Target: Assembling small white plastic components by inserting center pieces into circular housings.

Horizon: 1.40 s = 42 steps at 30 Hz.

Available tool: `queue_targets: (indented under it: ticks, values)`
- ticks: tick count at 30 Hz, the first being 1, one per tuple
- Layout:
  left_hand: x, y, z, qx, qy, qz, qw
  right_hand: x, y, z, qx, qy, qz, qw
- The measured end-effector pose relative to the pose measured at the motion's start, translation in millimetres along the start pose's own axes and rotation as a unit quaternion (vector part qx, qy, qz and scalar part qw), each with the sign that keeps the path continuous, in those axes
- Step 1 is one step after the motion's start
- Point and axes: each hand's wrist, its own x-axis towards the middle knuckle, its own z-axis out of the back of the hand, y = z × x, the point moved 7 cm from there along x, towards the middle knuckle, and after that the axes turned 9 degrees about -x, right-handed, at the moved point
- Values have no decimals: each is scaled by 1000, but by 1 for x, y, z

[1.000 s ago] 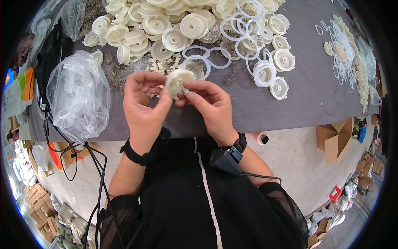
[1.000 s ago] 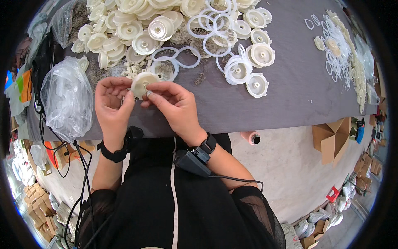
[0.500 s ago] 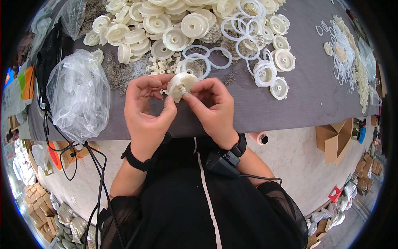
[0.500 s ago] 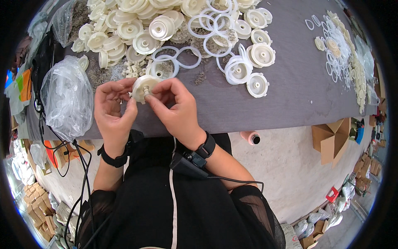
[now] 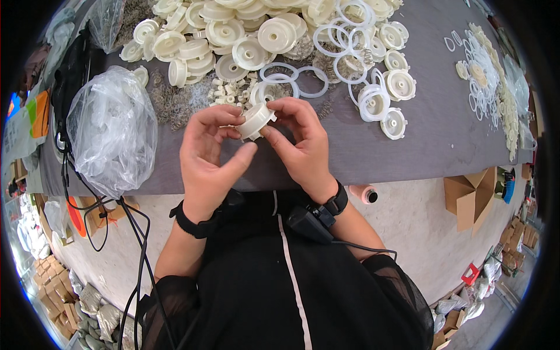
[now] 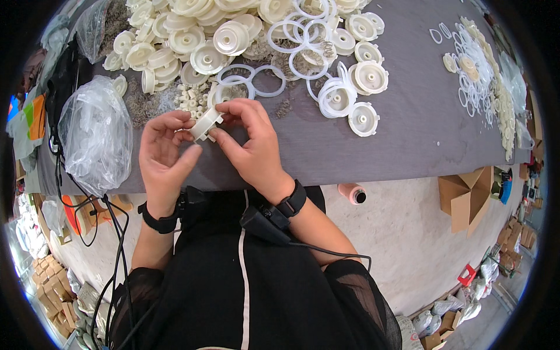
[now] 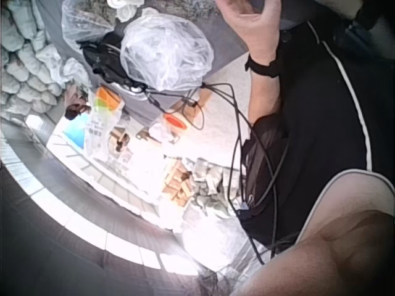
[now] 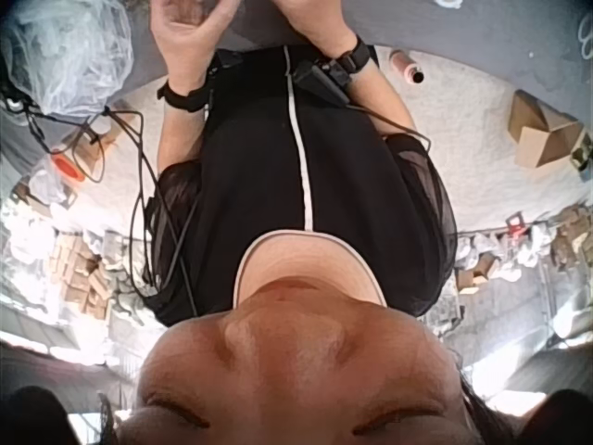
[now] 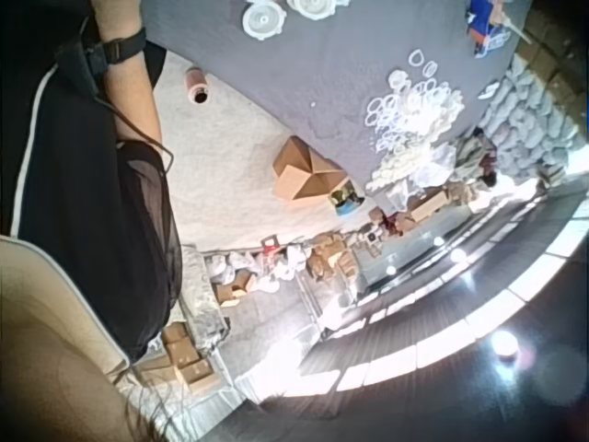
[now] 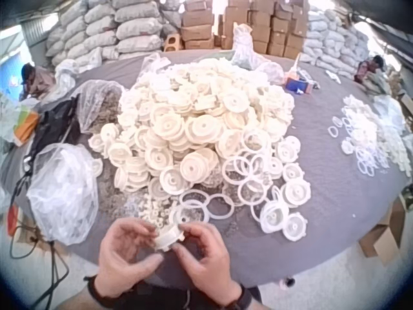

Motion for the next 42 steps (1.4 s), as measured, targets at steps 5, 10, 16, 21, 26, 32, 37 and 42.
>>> queue_targets:
  ticks: [5, 10, 16, 21, 26, 32, 37, 42]
  values:
    - [4, -4, -8, 212, 62, -59, 974, 3, 8, 0, -85, -11, 50, 995]
    - [4, 9, 6, -4, -29, 34, 999, 4, 19, 1, -105, -14, 80, 991]
    - [1, -1, 1, -27, -10, 11, 1000, 7, 26, 5, -120, -14, 77, 990]
    - [-2, -9, 1, -57, -10, 14, 998, 5, 17, -2, -13, 73, -24, 997]
    - [-4, -11, -1, -106, -23, 40, 993, 0, 12, -6, 165, 106, -96, 976]
    - [-8, -17, -13, -145, 17, 38, 989, -1, 13, -6, 255, 130, -141, 948]
    - [-15, -24, -18, -27, 51, 2, 998, -5, 11, -3, 222, 154, -157, 950]
    - [10, -34, 3, 63, 85, 33, 994, -10, -6, -4, 333, 131, -251, 899]
